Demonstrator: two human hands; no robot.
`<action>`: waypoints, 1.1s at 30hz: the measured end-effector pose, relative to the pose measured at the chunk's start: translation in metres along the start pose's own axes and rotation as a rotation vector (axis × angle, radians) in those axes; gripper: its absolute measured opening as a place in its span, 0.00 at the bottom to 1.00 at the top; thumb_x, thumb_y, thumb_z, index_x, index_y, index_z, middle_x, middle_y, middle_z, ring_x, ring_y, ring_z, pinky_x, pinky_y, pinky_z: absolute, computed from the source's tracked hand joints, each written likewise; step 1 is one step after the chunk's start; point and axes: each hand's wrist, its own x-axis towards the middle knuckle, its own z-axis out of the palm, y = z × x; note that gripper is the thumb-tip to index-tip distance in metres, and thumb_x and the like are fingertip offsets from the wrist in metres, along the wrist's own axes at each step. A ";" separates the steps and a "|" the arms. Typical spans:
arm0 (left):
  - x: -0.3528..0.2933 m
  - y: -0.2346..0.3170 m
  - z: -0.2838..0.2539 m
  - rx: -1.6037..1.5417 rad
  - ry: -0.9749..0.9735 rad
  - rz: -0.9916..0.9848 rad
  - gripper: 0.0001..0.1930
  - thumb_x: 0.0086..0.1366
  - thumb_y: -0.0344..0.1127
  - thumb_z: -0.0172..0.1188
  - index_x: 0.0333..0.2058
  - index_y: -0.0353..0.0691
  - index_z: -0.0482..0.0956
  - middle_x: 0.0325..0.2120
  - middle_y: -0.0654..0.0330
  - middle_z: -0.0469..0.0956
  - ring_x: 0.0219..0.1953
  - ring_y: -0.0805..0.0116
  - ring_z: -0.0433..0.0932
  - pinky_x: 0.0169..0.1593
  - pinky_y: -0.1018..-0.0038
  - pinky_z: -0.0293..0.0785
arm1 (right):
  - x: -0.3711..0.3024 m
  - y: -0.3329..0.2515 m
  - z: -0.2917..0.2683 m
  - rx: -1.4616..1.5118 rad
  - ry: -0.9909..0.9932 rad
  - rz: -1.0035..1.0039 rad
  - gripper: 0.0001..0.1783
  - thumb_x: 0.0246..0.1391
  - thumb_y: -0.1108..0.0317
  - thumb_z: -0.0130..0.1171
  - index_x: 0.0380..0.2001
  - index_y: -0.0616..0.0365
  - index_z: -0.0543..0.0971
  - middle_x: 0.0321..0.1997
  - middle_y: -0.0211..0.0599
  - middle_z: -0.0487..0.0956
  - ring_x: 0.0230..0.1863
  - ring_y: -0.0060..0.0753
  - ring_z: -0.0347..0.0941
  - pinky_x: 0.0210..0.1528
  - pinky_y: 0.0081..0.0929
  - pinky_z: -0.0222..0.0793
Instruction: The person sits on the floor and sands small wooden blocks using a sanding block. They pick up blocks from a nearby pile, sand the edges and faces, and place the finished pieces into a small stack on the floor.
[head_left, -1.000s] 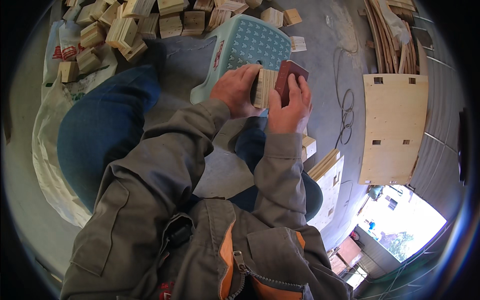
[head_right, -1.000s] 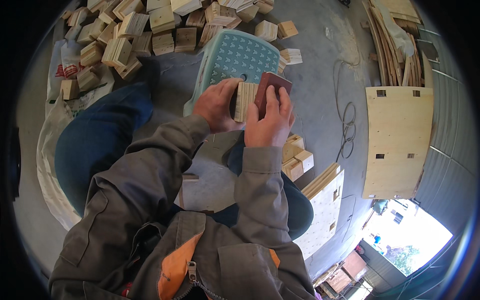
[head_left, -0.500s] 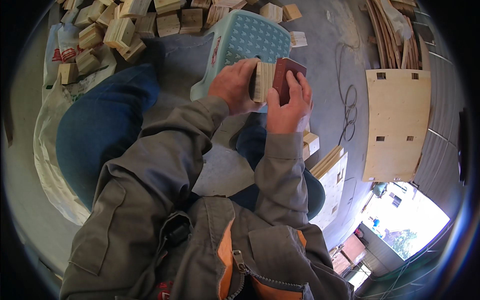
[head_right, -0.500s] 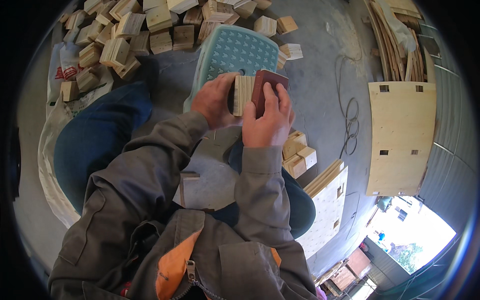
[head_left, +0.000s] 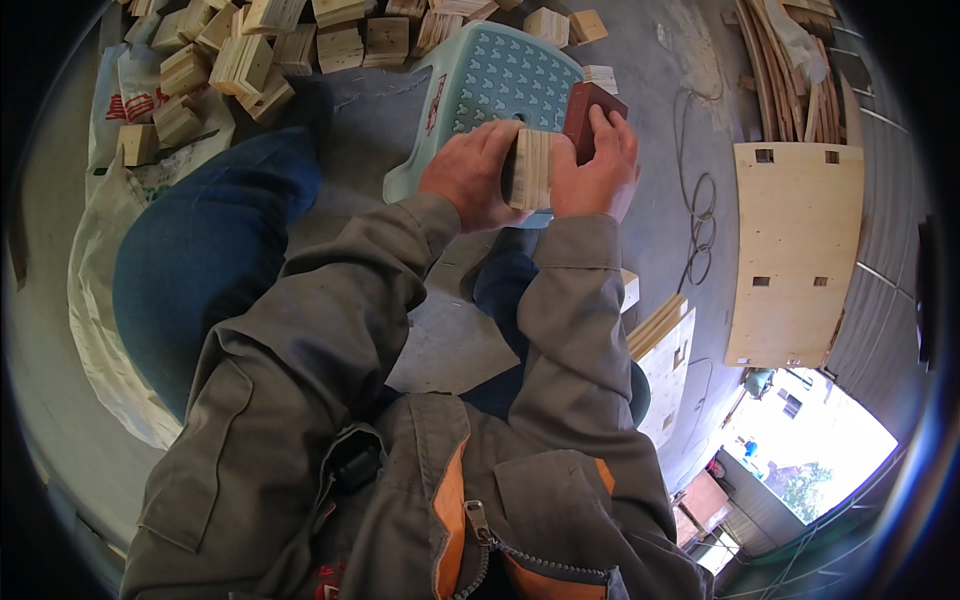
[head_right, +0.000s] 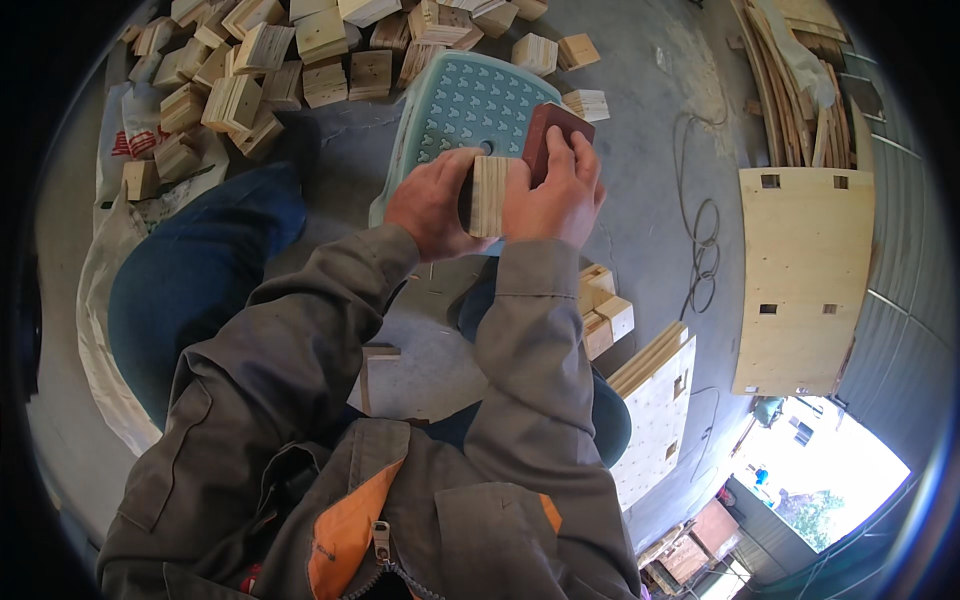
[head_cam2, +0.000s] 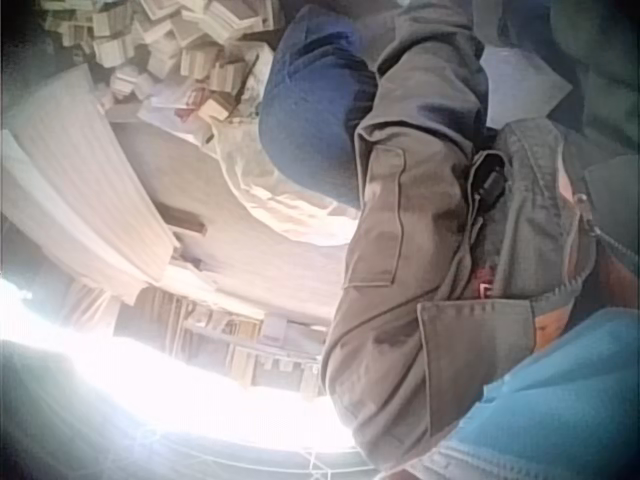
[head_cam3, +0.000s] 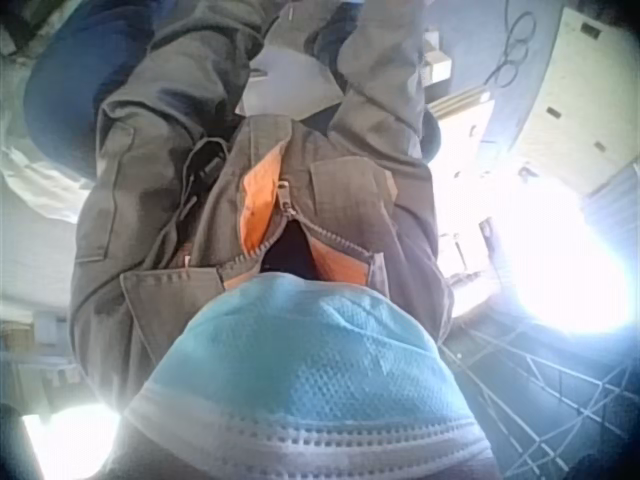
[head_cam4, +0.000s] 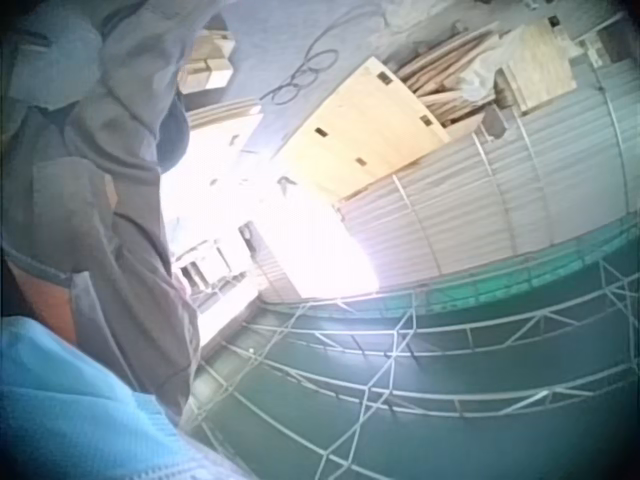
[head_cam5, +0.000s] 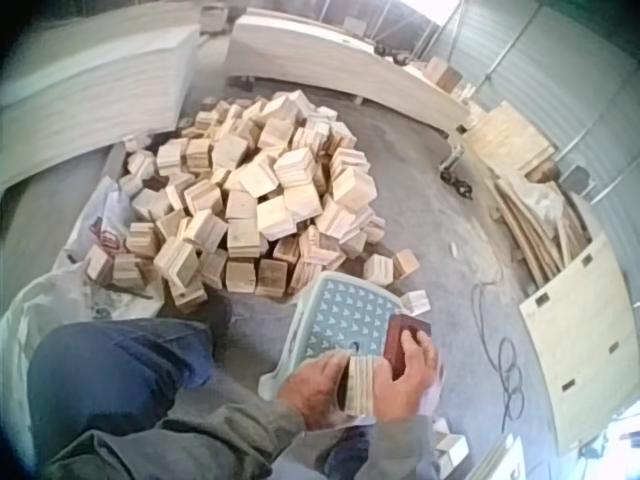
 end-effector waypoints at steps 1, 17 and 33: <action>0.000 -0.001 0.000 -0.002 -0.002 0.006 0.53 0.43 0.45 0.85 0.68 0.42 0.66 0.60 0.49 0.77 0.60 0.45 0.80 0.62 0.55 0.76 | -0.005 -0.004 -0.001 -0.002 0.010 0.005 0.31 0.53 0.63 0.72 0.63 0.48 0.85 0.72 0.43 0.76 0.67 0.55 0.74 0.72 0.49 0.69; -0.002 -0.001 0.000 -0.007 -0.013 0.018 0.52 0.47 0.46 0.84 0.68 0.41 0.66 0.60 0.48 0.78 0.61 0.45 0.79 0.62 0.54 0.76 | -0.073 -0.025 -0.036 0.045 -0.040 -0.043 0.35 0.51 0.69 0.75 0.65 0.52 0.82 0.74 0.48 0.73 0.69 0.60 0.71 0.71 0.54 0.68; -0.001 -0.004 0.004 0.018 0.003 -0.004 0.54 0.44 0.46 0.85 0.68 0.41 0.66 0.61 0.48 0.77 0.61 0.45 0.79 0.64 0.55 0.75 | -0.021 -0.009 -0.010 0.040 0.017 -0.072 0.32 0.51 0.65 0.74 0.62 0.50 0.84 0.70 0.46 0.77 0.66 0.56 0.75 0.71 0.50 0.69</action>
